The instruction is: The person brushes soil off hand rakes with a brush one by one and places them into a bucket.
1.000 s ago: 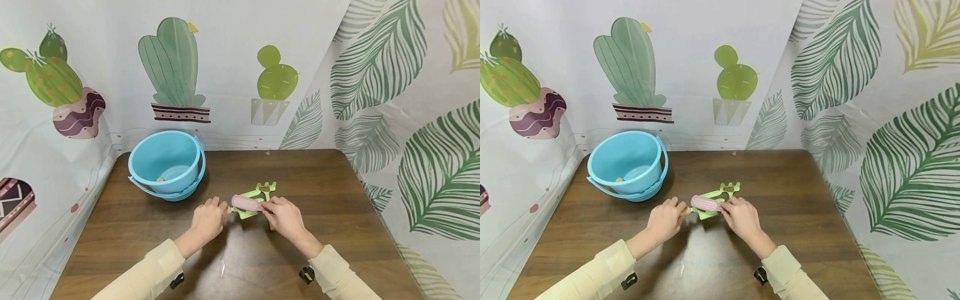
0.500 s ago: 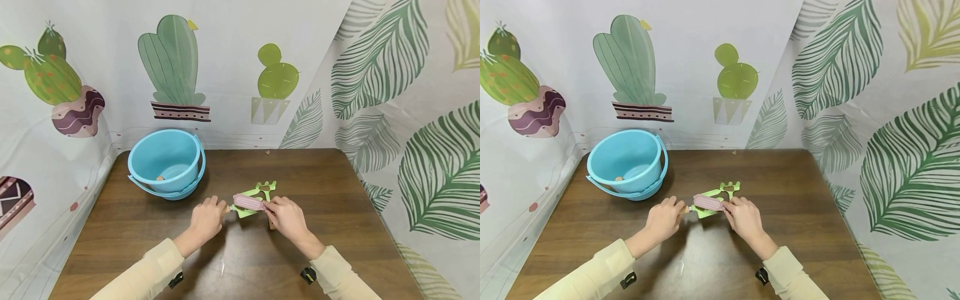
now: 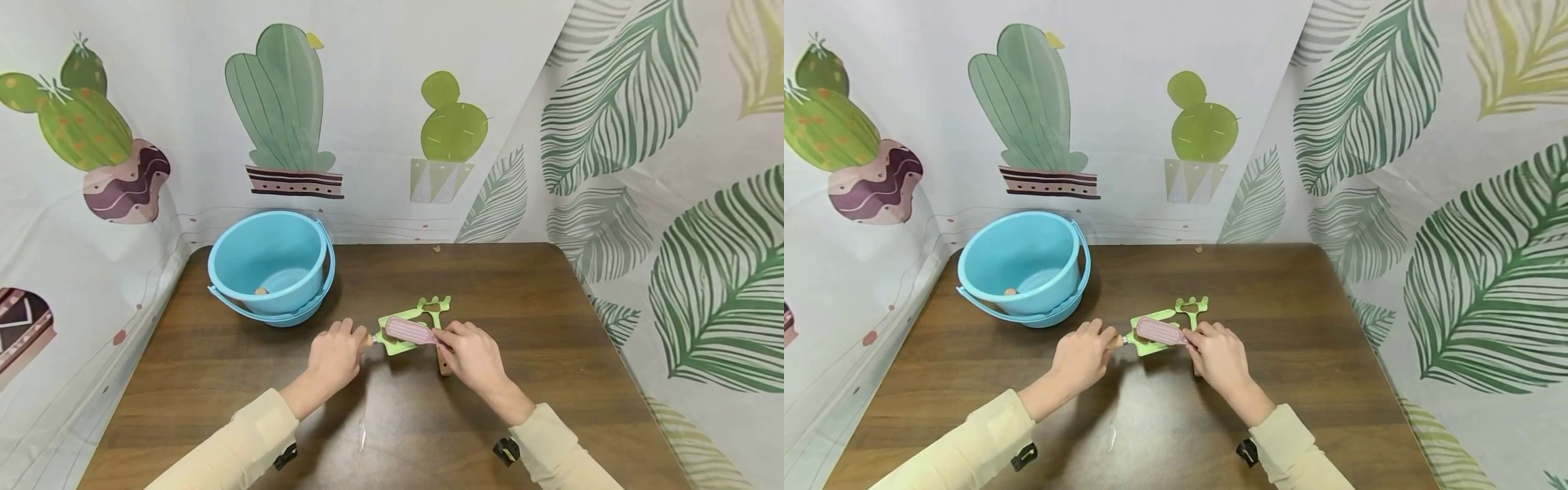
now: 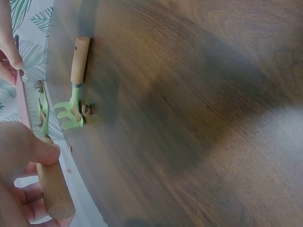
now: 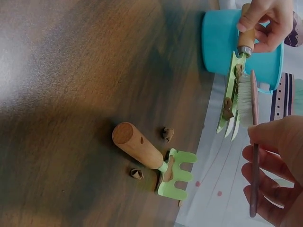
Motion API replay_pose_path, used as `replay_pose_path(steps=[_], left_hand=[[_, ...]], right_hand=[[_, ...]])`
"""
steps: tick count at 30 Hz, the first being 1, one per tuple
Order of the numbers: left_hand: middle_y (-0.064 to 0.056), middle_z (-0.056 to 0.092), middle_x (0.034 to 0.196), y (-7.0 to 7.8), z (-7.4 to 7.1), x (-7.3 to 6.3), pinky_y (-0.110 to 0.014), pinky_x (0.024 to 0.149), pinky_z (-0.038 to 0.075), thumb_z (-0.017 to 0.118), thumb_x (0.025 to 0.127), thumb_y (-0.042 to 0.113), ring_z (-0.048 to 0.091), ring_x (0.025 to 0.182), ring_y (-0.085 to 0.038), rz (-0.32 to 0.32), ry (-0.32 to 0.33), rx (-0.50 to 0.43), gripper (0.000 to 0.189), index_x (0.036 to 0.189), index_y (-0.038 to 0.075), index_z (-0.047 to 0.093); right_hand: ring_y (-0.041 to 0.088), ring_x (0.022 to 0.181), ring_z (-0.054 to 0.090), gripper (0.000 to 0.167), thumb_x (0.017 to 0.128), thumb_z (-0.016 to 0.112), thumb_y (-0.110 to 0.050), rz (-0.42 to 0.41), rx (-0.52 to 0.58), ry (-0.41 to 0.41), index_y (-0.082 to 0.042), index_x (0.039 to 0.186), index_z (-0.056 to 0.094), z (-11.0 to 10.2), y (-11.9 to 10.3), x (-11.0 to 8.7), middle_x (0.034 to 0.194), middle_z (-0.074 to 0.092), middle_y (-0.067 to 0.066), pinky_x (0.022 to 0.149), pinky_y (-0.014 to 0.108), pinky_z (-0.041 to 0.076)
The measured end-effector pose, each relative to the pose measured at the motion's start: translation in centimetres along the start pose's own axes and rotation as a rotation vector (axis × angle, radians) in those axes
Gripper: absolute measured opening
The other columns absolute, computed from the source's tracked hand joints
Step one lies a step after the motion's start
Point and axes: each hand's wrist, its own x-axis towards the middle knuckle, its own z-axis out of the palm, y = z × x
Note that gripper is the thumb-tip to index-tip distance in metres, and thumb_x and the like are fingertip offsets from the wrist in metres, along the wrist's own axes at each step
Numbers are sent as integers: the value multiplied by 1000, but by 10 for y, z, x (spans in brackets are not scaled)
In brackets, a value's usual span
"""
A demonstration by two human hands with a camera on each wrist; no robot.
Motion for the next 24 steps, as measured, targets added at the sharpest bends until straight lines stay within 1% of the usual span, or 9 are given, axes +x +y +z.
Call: replay_pose_path(steps=[8,13,16,20,24], left_hand=[[-2,47,70,-1,1,-1,-28,44,39,73,65,22,52,65,-19,-2,12,-16,22,80,16,58],[-3,48,71,-1,2,-1,-29,44,40,74,64,20,52,64,-19,0,43,-41,23,78,15,57],[-3,49,71,0,2,-1,-30,44,40,74,63,20,52,63,-20,8,64,-59,23,78,14,57],[-3,49,71,0,1,0,-30,43,40,75,63,20,52,63,-20,8,87,-64,24,78,14,57],[-3,48,70,0,-1,0,-30,43,40,74,63,19,52,62,-20,-1,100,-63,23,77,13,57]], right_hand=[[13,67,54,26,70,76,-15,17,24,13,-16,96,73,0,-1,0,79,63,-6,57,28,45],[12,67,54,26,70,76,-14,26,62,44,-16,96,73,0,-5,4,80,63,-7,57,28,46],[11,65,51,26,70,77,-14,13,73,42,-17,96,73,1,-8,6,78,62,-8,56,26,45],[10,62,48,27,69,78,-15,-1,61,21,-17,95,73,1,-12,7,76,60,-9,55,25,44],[12,63,49,28,69,77,-14,-5,35,17,-16,96,74,0,-13,8,76,60,-7,57,26,44]])
